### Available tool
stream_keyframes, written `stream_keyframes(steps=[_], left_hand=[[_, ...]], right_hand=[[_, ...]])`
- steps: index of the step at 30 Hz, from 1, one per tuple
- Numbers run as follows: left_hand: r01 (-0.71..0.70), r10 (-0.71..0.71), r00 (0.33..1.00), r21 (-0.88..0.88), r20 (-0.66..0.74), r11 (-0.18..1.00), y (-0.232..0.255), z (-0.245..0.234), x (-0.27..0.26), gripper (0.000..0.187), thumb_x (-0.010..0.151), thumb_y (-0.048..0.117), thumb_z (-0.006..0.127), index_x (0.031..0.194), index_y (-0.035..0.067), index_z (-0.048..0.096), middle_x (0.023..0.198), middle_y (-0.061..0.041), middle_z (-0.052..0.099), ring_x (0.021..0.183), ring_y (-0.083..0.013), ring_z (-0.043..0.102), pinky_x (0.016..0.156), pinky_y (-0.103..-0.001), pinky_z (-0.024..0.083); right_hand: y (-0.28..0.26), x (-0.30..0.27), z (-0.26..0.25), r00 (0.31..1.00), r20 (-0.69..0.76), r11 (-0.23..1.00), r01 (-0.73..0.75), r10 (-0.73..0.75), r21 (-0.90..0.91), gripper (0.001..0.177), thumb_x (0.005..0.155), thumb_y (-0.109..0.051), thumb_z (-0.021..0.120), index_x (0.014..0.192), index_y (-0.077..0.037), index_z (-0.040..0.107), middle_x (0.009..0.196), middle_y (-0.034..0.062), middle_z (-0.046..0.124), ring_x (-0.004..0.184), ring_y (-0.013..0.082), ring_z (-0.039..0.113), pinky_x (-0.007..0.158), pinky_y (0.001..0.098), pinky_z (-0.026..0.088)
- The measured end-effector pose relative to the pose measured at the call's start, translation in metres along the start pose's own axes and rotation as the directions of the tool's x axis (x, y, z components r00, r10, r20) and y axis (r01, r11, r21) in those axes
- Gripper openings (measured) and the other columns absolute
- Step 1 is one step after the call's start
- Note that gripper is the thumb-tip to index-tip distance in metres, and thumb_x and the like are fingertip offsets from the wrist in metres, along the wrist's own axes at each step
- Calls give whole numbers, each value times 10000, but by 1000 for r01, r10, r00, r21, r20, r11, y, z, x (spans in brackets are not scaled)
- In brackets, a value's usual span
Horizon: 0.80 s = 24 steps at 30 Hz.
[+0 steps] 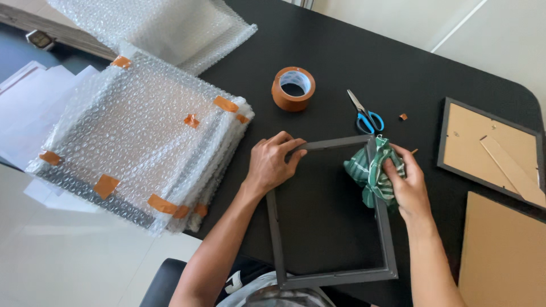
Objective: The person wipes down a picture frame with a cloth, places the glass and backboard into the frame, and then wraps the entire frame in bubble wrap, securing it with tape and using scissors to cut the tape.
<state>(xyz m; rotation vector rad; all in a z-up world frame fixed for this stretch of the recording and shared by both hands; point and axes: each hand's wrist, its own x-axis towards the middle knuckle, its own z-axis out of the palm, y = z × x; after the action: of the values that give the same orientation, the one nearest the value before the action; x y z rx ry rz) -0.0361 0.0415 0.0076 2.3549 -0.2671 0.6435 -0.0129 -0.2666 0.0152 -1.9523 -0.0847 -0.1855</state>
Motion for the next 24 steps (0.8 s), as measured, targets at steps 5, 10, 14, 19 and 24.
stream_keyframes(steps=[5,10,14,19,24], left_hand=[[-59,59,998,-1,-27,998,7,10,25,226,867,307,761,1075,223,784,919,-8,678,811,-277,718,703,-387,526],[-57,61,995,48,-75,997,-17,28,28,220,862,352,766,1063,262,783,910,17,665,785,-258,709,703,-373,539],[-35,36,998,6,-48,999,-22,33,24,217,869,377,767,1050,259,786,896,27,665,765,-268,706,705,-382,551],[-61,61,998,-2,-5,998,-3,29,23,228,872,380,760,1061,256,786,918,10,678,760,-290,708,704,-396,572],[-98,99,993,-16,64,995,12,36,18,233,896,341,733,1088,219,784,920,-5,672,786,-276,714,704,-389,561]], right_hand=[[9,-9,-21,989,18,977,-149,149,154,412,988,-98,668,1398,-118,628,1163,24,658,1036,115,624,912,324,540],[13,-37,-43,974,71,967,-221,213,129,487,920,-99,725,1400,-74,643,1199,88,694,1063,147,628,955,374,537],[28,-48,-60,953,193,967,-248,232,61,549,804,-25,811,1343,-63,711,1144,119,757,1034,177,662,956,416,550],[32,-32,-61,959,214,977,-203,187,58,568,801,-53,817,1356,-65,700,1122,101,761,1021,158,669,958,401,549],[21,-15,-41,973,50,950,-230,224,213,440,921,-112,738,1355,-102,667,1145,39,695,1035,124,645,925,321,545]])
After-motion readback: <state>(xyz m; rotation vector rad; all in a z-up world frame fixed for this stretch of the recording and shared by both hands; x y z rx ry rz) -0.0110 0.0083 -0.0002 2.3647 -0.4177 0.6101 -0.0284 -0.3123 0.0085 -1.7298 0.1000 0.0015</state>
